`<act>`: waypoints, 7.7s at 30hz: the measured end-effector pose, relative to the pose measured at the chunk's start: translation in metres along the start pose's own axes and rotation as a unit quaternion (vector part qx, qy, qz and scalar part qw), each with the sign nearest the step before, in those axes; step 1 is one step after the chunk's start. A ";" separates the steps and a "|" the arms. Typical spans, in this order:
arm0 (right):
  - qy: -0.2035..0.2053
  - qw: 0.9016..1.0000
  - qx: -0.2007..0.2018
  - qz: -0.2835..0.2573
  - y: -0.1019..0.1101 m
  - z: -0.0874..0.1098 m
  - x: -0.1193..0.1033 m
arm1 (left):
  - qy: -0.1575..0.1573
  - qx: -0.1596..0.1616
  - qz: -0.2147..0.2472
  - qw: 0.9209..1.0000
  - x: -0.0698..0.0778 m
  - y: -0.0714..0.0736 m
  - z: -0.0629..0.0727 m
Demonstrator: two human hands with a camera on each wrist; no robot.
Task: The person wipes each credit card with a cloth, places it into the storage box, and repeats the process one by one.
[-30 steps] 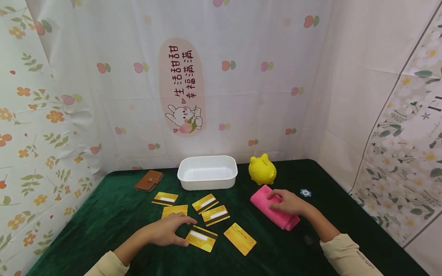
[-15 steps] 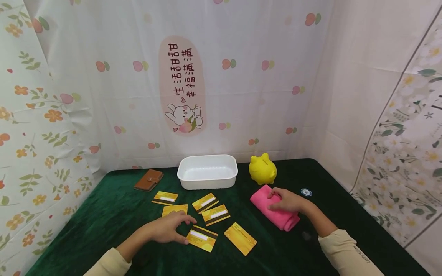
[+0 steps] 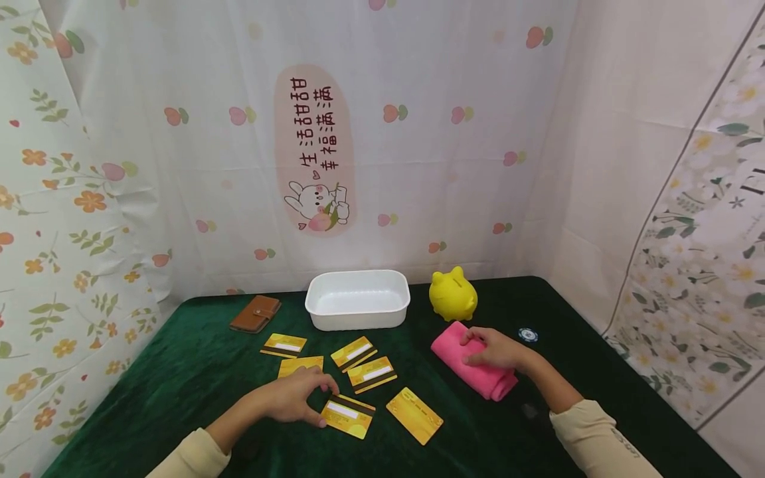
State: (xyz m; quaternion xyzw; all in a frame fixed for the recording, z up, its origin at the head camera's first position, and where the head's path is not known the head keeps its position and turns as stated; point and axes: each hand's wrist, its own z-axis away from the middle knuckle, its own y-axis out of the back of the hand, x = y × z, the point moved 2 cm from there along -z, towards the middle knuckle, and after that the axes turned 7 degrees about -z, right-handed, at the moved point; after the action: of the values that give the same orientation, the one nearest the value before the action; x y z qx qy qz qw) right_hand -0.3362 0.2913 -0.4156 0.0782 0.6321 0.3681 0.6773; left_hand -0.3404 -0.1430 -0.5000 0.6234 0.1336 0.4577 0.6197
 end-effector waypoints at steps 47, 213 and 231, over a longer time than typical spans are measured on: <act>-0.008 1.000 -0.006 -0.006 0.000 -0.004 0.002 | 0.005 0.019 0.120 0.993 0.070 0.042 0.043; 0.291 0.944 0.133 -0.077 -0.106 0.039 -0.132 | -0.123 0.307 0.367 0.870 0.113 0.052 0.021; 0.311 0.935 0.156 -0.067 -0.108 0.034 -0.134 | -0.148 0.355 0.365 0.848 0.119 0.053 0.024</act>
State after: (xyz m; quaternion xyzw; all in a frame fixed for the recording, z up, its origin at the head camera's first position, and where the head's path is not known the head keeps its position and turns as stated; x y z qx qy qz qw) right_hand -0.2521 0.1464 -0.3639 0.0215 0.8644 0.2248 0.4493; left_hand -0.2785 -0.0816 -0.3998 0.8649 -0.0431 0.4748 0.1572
